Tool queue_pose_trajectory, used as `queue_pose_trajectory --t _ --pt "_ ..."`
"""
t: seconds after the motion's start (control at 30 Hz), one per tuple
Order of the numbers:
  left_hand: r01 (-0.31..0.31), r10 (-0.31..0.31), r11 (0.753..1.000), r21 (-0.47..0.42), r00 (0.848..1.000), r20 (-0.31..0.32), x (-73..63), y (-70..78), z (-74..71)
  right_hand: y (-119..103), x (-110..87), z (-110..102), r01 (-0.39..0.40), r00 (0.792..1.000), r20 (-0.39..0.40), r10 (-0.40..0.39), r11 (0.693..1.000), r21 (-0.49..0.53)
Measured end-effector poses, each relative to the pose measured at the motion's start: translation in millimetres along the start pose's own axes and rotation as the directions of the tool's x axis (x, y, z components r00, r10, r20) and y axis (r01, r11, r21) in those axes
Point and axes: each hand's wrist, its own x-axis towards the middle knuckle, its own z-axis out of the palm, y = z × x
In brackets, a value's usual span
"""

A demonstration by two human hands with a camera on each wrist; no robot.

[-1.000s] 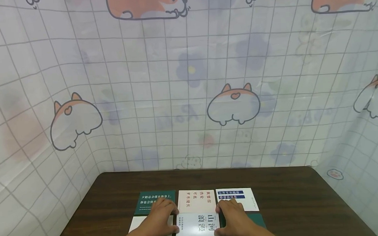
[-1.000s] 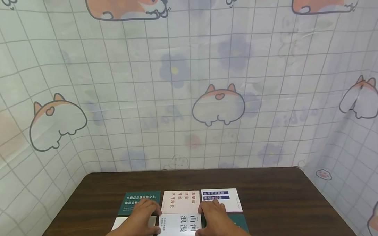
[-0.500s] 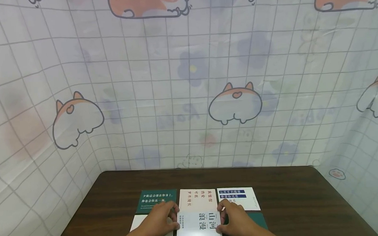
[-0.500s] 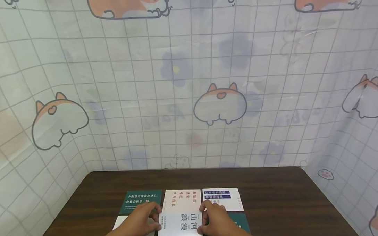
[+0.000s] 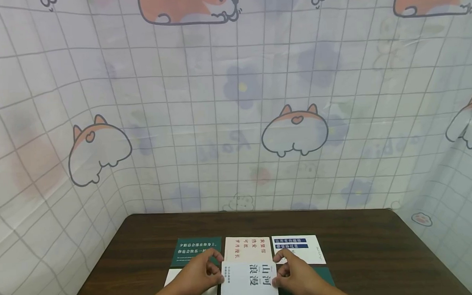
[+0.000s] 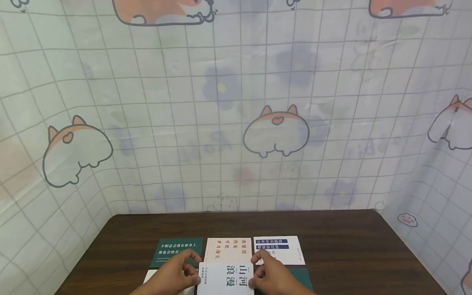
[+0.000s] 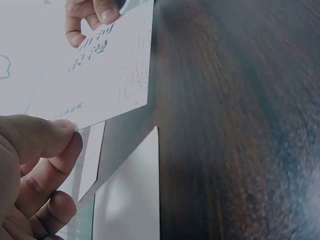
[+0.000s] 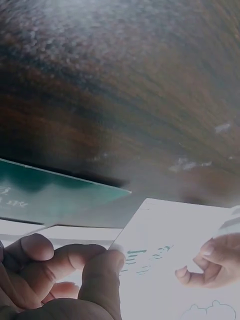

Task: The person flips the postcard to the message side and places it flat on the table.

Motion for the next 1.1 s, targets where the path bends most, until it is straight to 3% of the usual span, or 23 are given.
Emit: queue_pose_trajectory --t 0.33,0.63,0.8,1.1 --pt "-0.02 0.02 1.0 0.009 1.0 -0.008 -3.2 3.4 -2.8 -4 -1.9 -5 -0.031 1.0 0.01 0.03 0.997 0.073" --pt "-0.068 0.069 0.995 0.069 0.998 -0.008 -5.2 6.3 -4.0 -2 -1.7 -7 0.063 0.997 0.041 -0.063 0.998 0.009" --pt "-0.107 0.108 0.99 0.09 0.994 -0.011 -6.1 6.5 -4.5 -2 -1.5 -7 0.106 0.994 0.018 -0.105 0.994 -0.023" --pt "-0.141 0.143 0.984 0.106 0.99 -0.013 -8.1 6.6 -7.6 -5 -3.3 -11 0.1 0.994 0.038 -0.099 0.994 -0.038"
